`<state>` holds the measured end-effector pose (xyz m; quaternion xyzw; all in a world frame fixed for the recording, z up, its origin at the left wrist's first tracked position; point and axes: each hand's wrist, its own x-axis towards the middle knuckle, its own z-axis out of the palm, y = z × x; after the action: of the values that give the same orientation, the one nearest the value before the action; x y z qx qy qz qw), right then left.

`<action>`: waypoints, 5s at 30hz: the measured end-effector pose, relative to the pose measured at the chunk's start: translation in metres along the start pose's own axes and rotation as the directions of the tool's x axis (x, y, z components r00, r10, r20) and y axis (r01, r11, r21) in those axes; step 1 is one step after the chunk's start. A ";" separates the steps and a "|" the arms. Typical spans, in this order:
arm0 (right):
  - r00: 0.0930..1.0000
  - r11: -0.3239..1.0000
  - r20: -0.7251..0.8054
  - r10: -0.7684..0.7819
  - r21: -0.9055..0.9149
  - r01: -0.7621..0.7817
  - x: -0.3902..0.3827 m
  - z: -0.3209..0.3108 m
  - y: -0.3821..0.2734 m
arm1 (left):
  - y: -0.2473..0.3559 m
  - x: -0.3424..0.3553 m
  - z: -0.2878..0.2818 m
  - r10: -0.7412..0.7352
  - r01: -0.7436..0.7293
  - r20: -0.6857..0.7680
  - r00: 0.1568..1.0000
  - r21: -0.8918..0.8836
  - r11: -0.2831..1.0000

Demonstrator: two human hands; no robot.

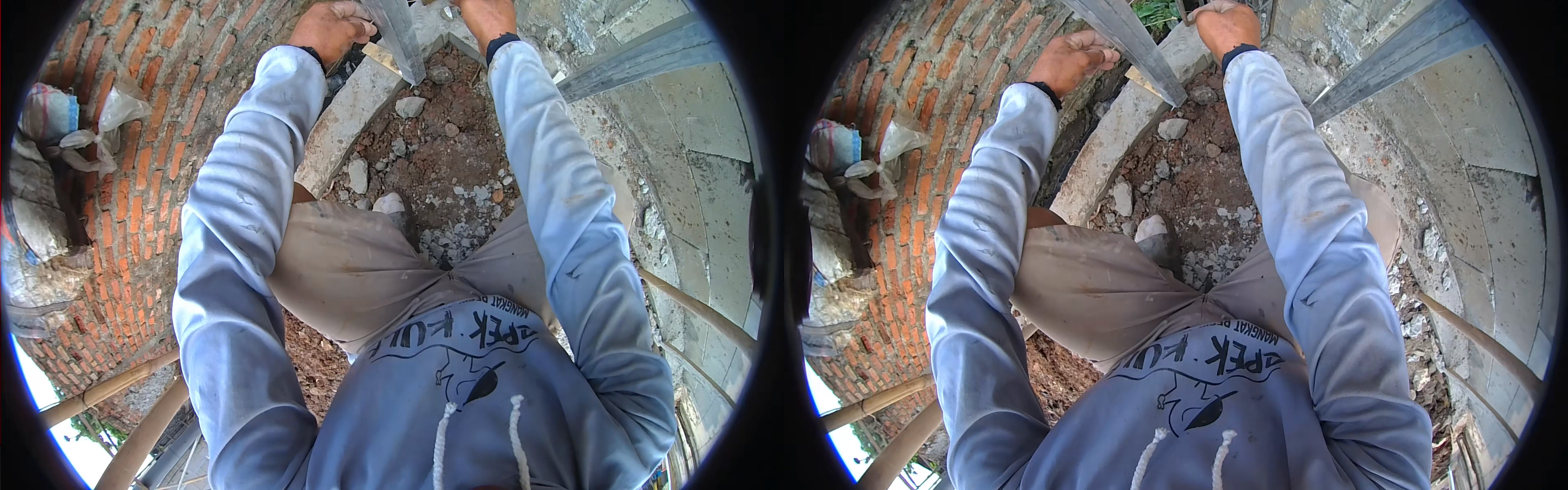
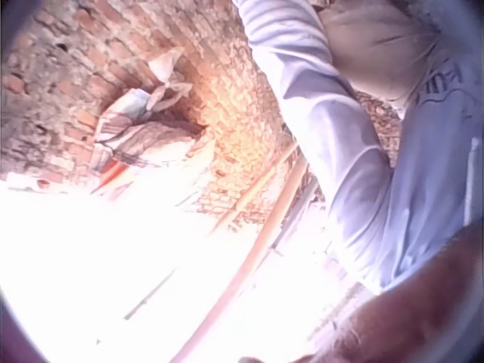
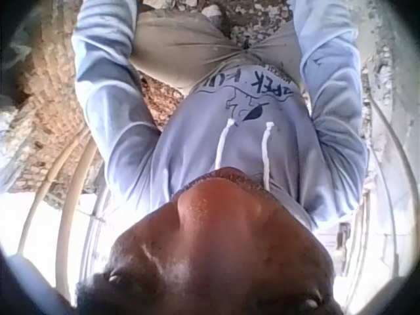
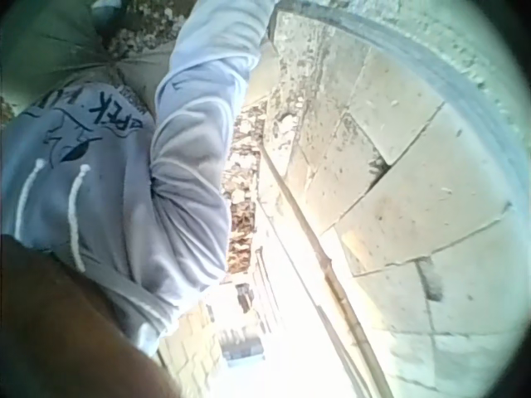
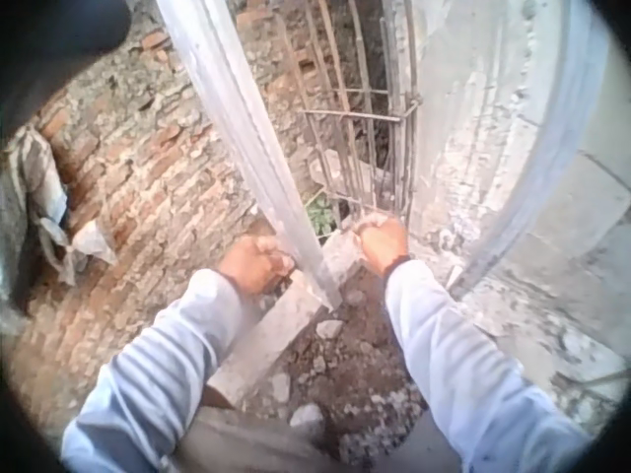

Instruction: Securing a curved metal frame to a masonry structure using wire and pliers.

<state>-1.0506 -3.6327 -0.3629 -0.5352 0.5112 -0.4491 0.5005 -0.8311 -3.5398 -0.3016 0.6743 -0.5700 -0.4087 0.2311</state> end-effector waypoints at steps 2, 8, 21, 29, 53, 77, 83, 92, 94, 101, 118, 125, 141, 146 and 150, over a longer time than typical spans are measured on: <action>0.999 0.999 -0.003 -0.046 -0.020 0.046 -0.006 -0.002 0.002 | -0.004 0.003 -0.001 0.000 0.000 -0.011 1.000 0.004 1.000; 0.997 0.997 -0.053 -0.062 0.039 0.064 -0.026 -0.010 0.005 | -0.018 0.014 -0.006 -0.018 0.020 0.018 1.000 -0.086 0.996; 0.954 0.888 0.056 -0.295 -0.354 0.295 -0.018 -0.009 0.009 | -0.011 0.018 -0.002 -0.112 0.090 -0.106 0.988 -0.195 0.977; 0.975 0.972 -0.097 -0.202 -0.145 0.187 -0.019 -0.007 0.002 | -0.014 0.021 -0.009 -0.055 0.048 -0.040 0.998 -0.166 0.985; 0.992 0.994 -0.118 0.051 -0.089 -0.062 -0.033 -0.009 -0.014 | 0.013 0.012 0.000 -0.180 0.158 -0.131 0.975 -0.163 0.974; 0.997 0.981 -0.005 0.071 0.182 -0.068 -0.115 0.020 -0.015 | 0.014 0.008 -0.001 -0.221 0.211 -0.049 0.974 -0.164 0.964; 0.998 0.976 -0.010 0.062 0.212 -0.058 -0.122 0.031 -0.013 | 0.016 0.006 0.000 -0.184 0.179 -0.044 0.982 -0.103 0.979; 0.989 0.970 0.081 0.122 0.202 -0.136 -0.141 0.042 -0.014 | 0.017 0.003 -0.008 -0.152 0.160 -0.062 0.986 0.151 0.976; 0.984 0.972 0.104 0.146 0.170 -0.162 -0.148 0.044 -0.016 | 0.015 0.001 -0.010 -0.045 0.064 -0.078 0.996 0.262 0.963; 0.991 0.997 0.113 0.073 0.014 -0.075 -0.161 0.051 -0.023 | 0.030 -0.013 -0.019 0.012 0.043 -0.128 0.992 0.417 0.908; 0.981 0.979 0.191 -0.026 -0.194 0.063 -0.150 0.076 -0.024 | 0.036 -0.029 -0.001 -0.006 0.007 -0.002 1.000 0.468 0.884; 0.976 0.961 0.209 -0.056 -0.252 0.109 -0.149 0.081 -0.025 | 0.036 -0.027 0.003 0.038 0.028 -0.104 0.994 0.566 0.824; 0.960 0.912 0.250 -0.125 -0.352 0.210 -0.130 0.094 -0.015 | 0.031 -0.024 -0.009 -0.026 0.067 -0.085 0.996 0.531 0.845; 0.950 0.874 0.238 -0.201 -0.395 0.284 -0.125 0.103 -0.008 | 0.034 -0.022 -0.008 -0.020 0.032 -0.028 0.999 0.508 0.861; 0.956 0.902 0.222 -0.194 -0.343 0.263 -0.122 0.108 -0.007 | 0.035 -0.021 -0.010 -0.014 0.036 -0.045 0.999 0.543 0.839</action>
<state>-0.9517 -3.5030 -0.3628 -0.7149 0.4719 -0.3498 0.3794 -0.8440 -3.5297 -0.2629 0.7272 -0.6492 -0.2201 0.0362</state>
